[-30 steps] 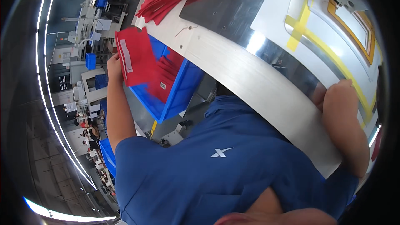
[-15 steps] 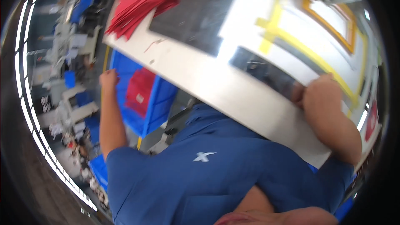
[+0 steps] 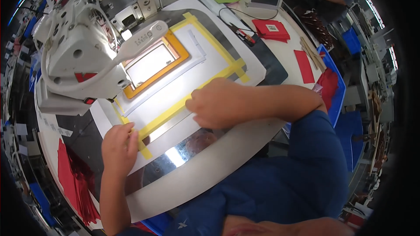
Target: The recorder is placing and sewing brand labels onto small red fabric pieces using an industrial sewing machine.
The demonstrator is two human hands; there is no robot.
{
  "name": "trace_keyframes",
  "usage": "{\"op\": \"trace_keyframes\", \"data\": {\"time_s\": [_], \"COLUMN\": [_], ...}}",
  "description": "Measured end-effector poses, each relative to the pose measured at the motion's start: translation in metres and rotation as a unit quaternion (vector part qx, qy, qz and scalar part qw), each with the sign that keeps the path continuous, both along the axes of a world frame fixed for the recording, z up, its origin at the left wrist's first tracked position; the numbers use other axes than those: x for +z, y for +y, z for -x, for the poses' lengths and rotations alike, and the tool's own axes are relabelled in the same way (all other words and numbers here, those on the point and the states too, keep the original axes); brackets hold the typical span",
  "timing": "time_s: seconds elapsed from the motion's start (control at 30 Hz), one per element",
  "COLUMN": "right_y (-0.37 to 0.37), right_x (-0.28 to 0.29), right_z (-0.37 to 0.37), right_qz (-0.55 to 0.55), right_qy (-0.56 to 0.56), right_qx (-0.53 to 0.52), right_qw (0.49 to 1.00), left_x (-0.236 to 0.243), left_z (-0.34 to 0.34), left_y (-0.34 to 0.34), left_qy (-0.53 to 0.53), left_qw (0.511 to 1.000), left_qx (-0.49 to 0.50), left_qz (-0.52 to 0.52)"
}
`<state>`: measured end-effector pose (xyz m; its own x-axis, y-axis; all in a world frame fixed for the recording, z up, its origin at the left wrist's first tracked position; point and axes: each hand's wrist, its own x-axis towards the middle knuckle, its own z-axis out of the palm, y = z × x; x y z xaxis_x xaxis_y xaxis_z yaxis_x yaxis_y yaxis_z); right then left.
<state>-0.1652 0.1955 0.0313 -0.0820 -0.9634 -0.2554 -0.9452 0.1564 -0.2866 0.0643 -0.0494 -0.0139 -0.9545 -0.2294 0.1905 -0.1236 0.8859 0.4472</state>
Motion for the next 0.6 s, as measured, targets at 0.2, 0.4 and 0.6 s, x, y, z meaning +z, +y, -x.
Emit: {"op": "trace_keyframes", "data": {"time_s": [0.2, 0.4, 0.6], "right_y": [0.06, 0.083, 0.074], "right_x": [-0.039, -0.083, -0.079], "right_z": [0.142, 0.241, 0.249], "right_qz": [0.232, 0.217, 0.209], "right_qy": [0.046, 0.023, -0.055], "right_qx": [-0.395, -0.493, -0.506], "right_qw": [0.888, 0.842, 0.835], "left_x": [-0.007, -0.033, -0.034], "left_z": [0.088, 0.095, 0.096], "left_y": [0.043, 0.037, 0.032], "left_qy": [0.05, 0.155, 0.132], "left_qw": [0.98, 0.956, 0.96], "left_qx": [-0.192, -0.25, -0.244], "left_qz": [0.027, 0.018, -0.023]}}
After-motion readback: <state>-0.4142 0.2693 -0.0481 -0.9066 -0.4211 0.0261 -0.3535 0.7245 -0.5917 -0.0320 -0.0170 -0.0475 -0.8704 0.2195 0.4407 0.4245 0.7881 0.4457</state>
